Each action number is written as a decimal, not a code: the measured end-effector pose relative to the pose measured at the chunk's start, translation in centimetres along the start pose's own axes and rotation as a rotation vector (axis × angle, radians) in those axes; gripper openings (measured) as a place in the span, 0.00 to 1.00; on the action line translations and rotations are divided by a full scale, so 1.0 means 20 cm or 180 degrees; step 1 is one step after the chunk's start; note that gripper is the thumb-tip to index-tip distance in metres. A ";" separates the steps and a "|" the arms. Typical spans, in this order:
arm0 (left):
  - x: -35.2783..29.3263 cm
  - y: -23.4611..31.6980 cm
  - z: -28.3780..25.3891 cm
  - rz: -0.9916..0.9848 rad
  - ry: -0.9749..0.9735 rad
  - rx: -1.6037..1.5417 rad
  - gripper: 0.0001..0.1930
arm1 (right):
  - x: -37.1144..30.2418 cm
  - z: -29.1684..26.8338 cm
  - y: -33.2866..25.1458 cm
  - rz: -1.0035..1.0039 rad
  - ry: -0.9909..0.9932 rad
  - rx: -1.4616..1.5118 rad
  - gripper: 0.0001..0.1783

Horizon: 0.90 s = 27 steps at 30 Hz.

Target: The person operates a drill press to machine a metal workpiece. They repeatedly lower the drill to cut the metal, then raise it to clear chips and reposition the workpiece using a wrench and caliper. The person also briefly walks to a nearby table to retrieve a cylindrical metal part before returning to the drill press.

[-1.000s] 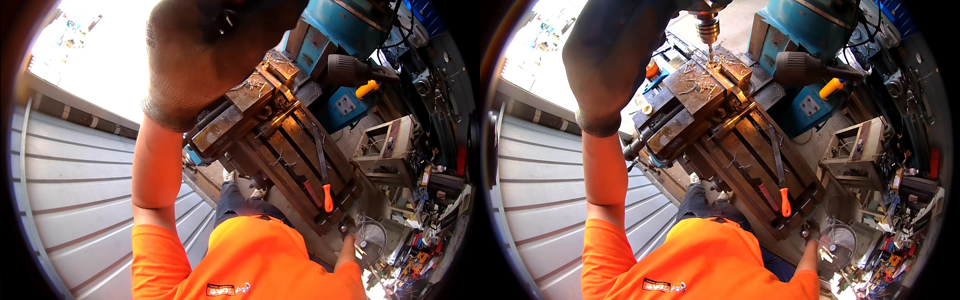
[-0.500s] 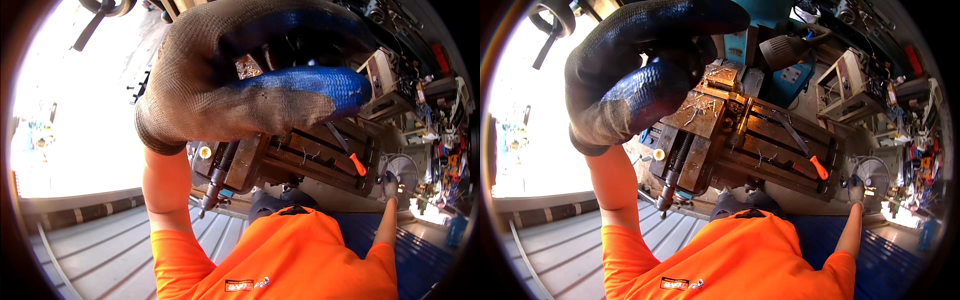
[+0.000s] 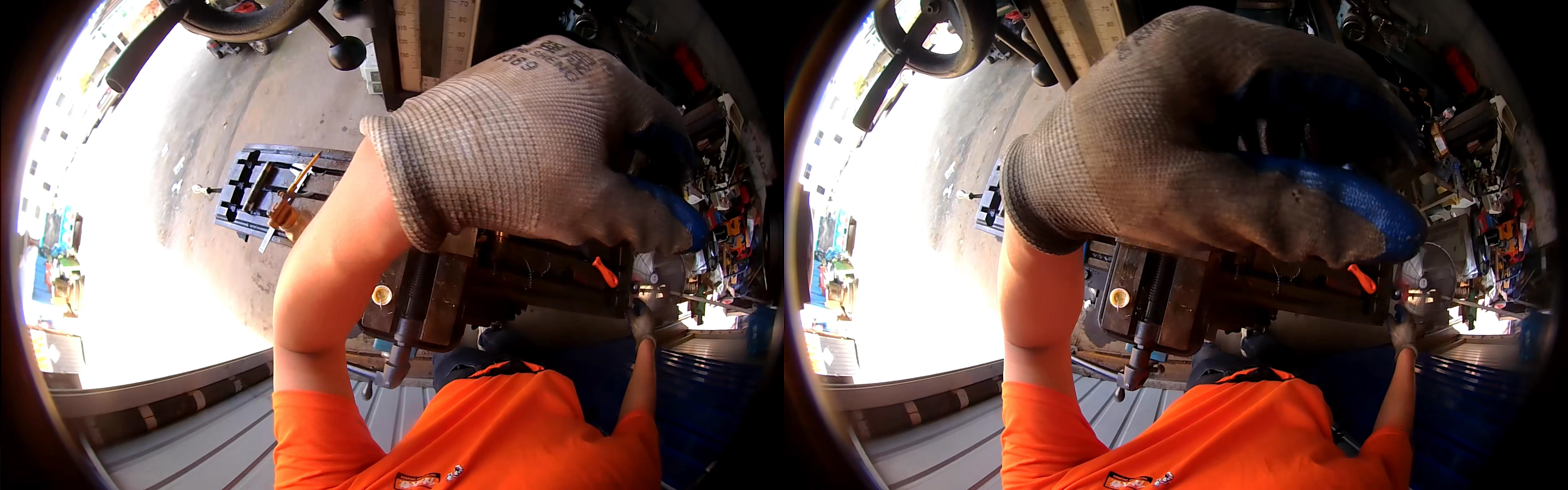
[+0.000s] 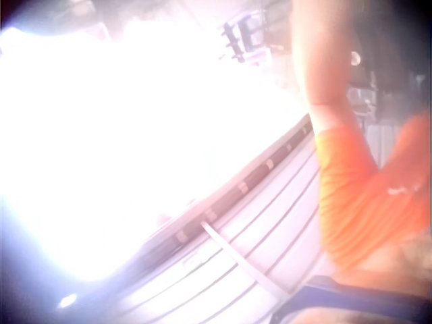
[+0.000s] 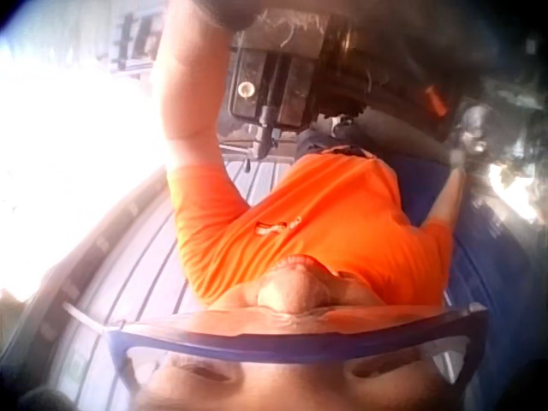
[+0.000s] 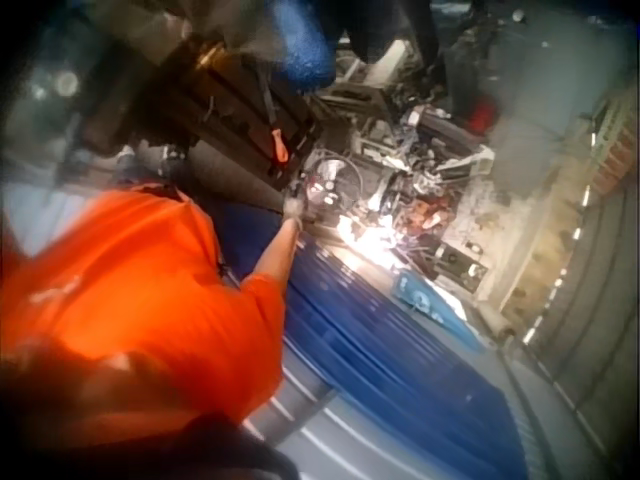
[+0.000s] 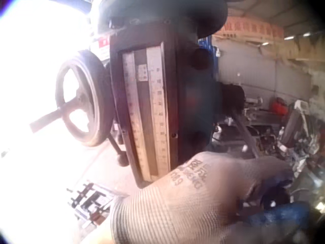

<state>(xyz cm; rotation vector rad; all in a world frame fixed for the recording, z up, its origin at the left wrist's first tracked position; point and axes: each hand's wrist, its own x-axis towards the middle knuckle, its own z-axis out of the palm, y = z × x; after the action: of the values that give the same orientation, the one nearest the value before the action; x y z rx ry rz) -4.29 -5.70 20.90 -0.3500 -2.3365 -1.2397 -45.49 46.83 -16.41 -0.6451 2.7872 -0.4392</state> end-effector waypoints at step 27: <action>0.02 -0.12 -0.02 0.0887 -0.0364 0.0620 0.39 | 0.38 0.23 0.62 -0.0113 0.0360 0.1065 0.15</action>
<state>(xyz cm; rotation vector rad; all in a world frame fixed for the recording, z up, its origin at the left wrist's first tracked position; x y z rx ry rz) -5.46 -7.27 19.56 -0.6685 -2.3789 -0.8740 -55.48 52.94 -26.24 -0.6071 2.7126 -0.9506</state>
